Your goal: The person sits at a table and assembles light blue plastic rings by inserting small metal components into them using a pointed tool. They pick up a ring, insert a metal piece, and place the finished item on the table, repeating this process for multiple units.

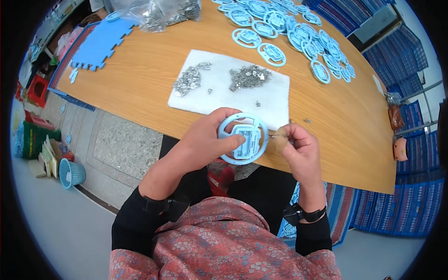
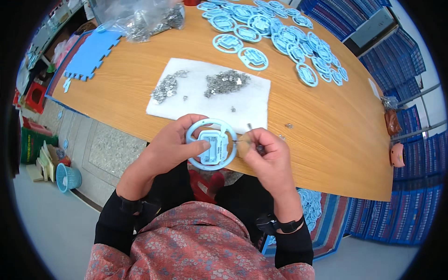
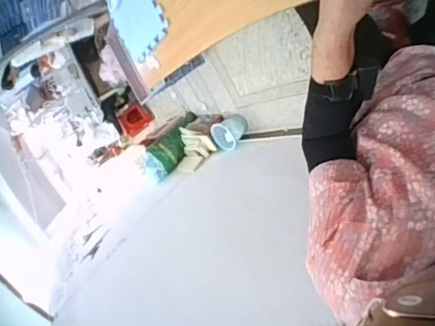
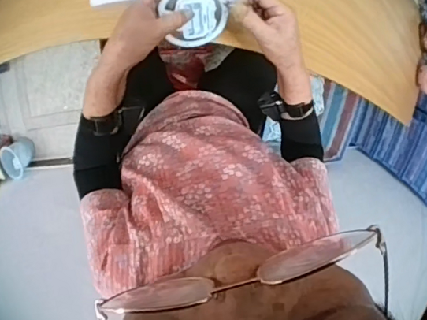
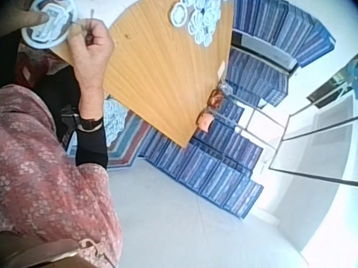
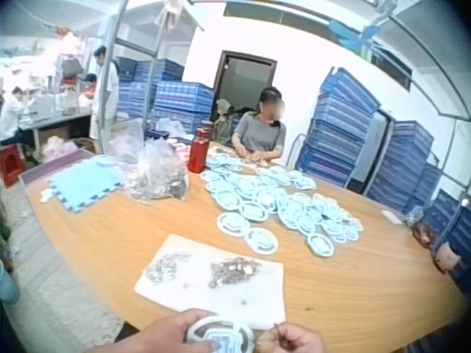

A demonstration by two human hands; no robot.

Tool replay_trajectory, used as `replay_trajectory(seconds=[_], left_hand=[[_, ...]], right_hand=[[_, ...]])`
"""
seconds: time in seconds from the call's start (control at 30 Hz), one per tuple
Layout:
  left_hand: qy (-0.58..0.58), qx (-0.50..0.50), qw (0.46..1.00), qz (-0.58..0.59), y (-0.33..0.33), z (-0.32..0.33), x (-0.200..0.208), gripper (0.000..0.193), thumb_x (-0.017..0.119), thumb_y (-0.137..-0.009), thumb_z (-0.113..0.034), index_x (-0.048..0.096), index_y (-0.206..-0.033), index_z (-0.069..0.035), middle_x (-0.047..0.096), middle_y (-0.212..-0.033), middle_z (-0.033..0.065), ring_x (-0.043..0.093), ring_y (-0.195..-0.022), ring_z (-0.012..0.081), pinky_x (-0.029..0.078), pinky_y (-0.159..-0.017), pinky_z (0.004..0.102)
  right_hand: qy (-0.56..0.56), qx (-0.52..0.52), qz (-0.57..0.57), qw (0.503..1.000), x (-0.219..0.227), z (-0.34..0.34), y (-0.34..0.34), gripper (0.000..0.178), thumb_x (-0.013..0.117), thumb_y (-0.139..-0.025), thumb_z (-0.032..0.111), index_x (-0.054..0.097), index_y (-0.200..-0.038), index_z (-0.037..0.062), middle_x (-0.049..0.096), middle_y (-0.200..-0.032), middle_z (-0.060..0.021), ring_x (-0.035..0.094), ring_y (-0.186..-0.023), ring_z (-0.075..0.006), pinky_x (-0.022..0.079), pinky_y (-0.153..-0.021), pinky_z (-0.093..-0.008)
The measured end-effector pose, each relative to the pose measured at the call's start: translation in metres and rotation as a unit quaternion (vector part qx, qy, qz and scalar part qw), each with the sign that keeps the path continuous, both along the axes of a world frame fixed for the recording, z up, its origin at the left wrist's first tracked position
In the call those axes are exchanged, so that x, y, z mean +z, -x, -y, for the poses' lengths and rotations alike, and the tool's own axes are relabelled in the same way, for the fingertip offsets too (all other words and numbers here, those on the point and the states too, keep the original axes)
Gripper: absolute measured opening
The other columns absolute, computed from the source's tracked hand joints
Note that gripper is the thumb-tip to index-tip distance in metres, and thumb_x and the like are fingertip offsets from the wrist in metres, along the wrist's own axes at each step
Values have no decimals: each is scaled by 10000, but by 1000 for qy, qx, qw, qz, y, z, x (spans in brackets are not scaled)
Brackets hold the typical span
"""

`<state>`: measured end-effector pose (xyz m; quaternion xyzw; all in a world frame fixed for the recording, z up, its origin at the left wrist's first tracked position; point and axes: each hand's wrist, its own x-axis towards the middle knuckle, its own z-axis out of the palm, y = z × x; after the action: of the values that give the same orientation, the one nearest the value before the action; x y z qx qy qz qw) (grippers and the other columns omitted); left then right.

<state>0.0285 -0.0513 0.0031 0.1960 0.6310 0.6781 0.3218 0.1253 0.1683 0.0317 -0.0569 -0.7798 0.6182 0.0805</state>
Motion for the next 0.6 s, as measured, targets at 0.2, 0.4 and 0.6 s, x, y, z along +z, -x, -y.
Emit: replay_trajectory(seconds=[0.2, 0.4, 0.6], left_hand=[[39, -44, 998, -6, -2, 1, 1, 520, 737, -853, -60, 520, -1320, 5, 659, -1137, 74, 638, -1013, 118, 554, -862, 278], [76, -74, 994, -14, -2, -1, 2, 546, 753, -824, -76, 531, -1315, 11, 669, -1129, 67, 640, -1008, 127, 545, -876, 291], [135, -85, 985, -70, 4, -4, 5, 573, 758, -803, -163, 546, -1303, 21, 676, -1123, 89, 644, -1006, 138, 533, -875, 294]], right_hand=[[-122, 30, -4, 992, 2, 12, 3, 134, 669, -804, 19, 644, -929, -19, 533, -755, -1, 468, -651, -49, 401, -584, -220], [-221, 81, -15, 972, 7, 18, 7, 148, 716, -784, 51, 650, -908, 6, 566, -737, -67, 541, -588, -150, 441, -544, -282], [-320, 80, -32, 943, 6, 21, 12, 129, 724, -782, 79, 640, -867, 31, 612, -768, -123, 615, -635, -285, 487, -575, -374]])
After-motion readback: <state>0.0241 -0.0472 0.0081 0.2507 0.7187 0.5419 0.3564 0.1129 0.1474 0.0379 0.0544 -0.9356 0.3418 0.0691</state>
